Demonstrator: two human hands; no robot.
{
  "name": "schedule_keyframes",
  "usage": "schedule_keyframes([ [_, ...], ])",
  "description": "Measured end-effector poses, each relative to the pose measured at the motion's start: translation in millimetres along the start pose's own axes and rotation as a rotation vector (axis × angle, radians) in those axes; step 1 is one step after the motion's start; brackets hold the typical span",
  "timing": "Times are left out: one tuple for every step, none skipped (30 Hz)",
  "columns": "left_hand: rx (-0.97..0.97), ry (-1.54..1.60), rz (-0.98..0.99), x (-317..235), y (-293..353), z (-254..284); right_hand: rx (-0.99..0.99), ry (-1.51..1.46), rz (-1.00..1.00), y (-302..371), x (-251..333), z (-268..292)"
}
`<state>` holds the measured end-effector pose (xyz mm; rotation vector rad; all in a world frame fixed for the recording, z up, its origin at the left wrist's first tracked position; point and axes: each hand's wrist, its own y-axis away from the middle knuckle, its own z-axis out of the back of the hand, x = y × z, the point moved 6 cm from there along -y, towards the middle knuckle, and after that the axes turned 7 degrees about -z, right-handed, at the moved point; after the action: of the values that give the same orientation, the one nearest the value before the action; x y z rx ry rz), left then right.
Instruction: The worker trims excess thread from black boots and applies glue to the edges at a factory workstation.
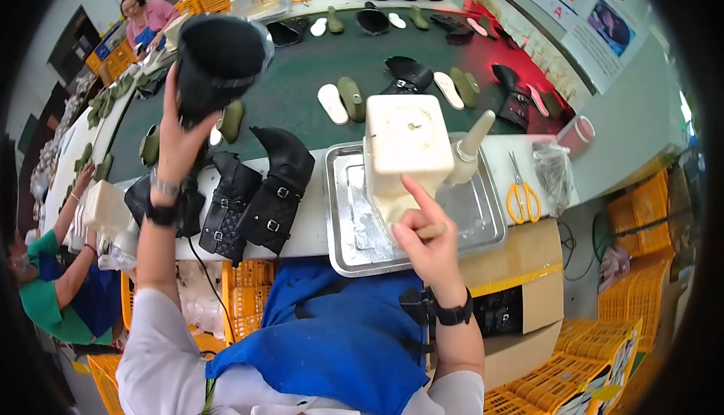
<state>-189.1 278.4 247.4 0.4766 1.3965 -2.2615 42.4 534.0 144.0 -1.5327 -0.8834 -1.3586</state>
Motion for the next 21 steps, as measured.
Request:
schedule_keyframes([
  [0.033, -0.212, -0.034, 22.8, -16.0, 3.0, 0.017, 0.003, 0.004, 2.1, -0.5, 1.6],
  [0.106, -0.268, 0.034, 37.9, -30.6, 0.1, -0.048, 0.038, 0.011, 4.6, -0.8, 8.3],
  [0.140, -0.373, 0.003, 63.9, -42.2, -2.8, -0.110, 0.072, 0.023, 7.4, 0.0, 13.2],
  [0.205, -0.409, 0.007, 93.1, -52.7, -12.3, -0.101, 0.074, 0.030, 10.8, 0.6, 13.8],
  [0.260, -0.467, 0.015, 125.6, -56.8, -22.5, -0.137, 0.088, -0.059, 13.7, -3.7, 17.1],
  [0.345, -0.464, 0.087, 156.4, -59.1, -36.9, -0.183, 0.105, -0.148, 17.3, -7.4, 21.1],
  [0.398, -0.583, 0.097, 196.4, -55.5, -44.9, -0.174, 0.106, -0.136, 18.8, -5.5, 20.5],
  [0.495, -0.647, 0.246, 208.5, -52.1, -63.0, -0.210, 0.117, -0.170, 20.4, -8.1, 23.5],
  [0.555, -0.717, 0.286, 231.3, -46.3, -76.0, -0.241, 0.128, -0.200, 22.8, -9.3, 25.2],
  [0.579, -0.745, 0.311, 250.8, -38.7, -88.7, -0.240, 0.133, -0.194, 24.1, -10.3, 25.8],
  [0.606, -0.766, 0.333, 260.2, -32.5, -102.3, -0.279, 0.120, -0.222, 28.0, -12.3, 29.6],
  [0.626, -0.746, 0.393, 271.0, -27.2, -114.4, -0.314, 0.107, -0.248, 30.5, -14.5, 32.0],
  [0.648, -0.724, 0.450, 275.7, -22.8, -128.4, -0.319, 0.114, -0.244, 32.8, -15.9, 32.7],
  [0.645, -0.728, 0.461, 283.2, -16.5, -138.4, -0.358, 0.072, -0.245, 34.7, -17.7, 34.6],
  [0.673, -0.697, 0.489, 291.1, -8.6, -145.9, -0.395, 0.029, -0.244, 34.3, -18.5, 36.1],
  [0.756, -0.698, 0.560, 296.7, 5.0, -153.9, -0.395, -0.007, -0.265, 33.7, -18.6, 36.1],
  [0.837, -0.700, 0.631, 302.6, 15.2, -158.0, -0.389, -0.003, -0.262, 31.7, -19.3, 35.7],
  [0.828, -0.700, 0.636, 307.5, 13.5, -154.0, -0.421, 0.001, -0.266, 30.7, -20.7, 37.3],
  [1.045, -0.688, 0.714, 303.2, 19.9, -154.7, -0.465, 0.007, -0.277, 33.2, -21.2, 39.3],
  [1.262, -0.671, 0.788, 299.6, 28.1, -154.4, -0.468, 0.012, -0.279, 34.3, -21.1, 40.3],
  [1.242, -0.661, 0.686, 298.3, 23.1, -152.3, -0.462, 0.014, -0.263, 35.0, -20.1, 41.7],
])
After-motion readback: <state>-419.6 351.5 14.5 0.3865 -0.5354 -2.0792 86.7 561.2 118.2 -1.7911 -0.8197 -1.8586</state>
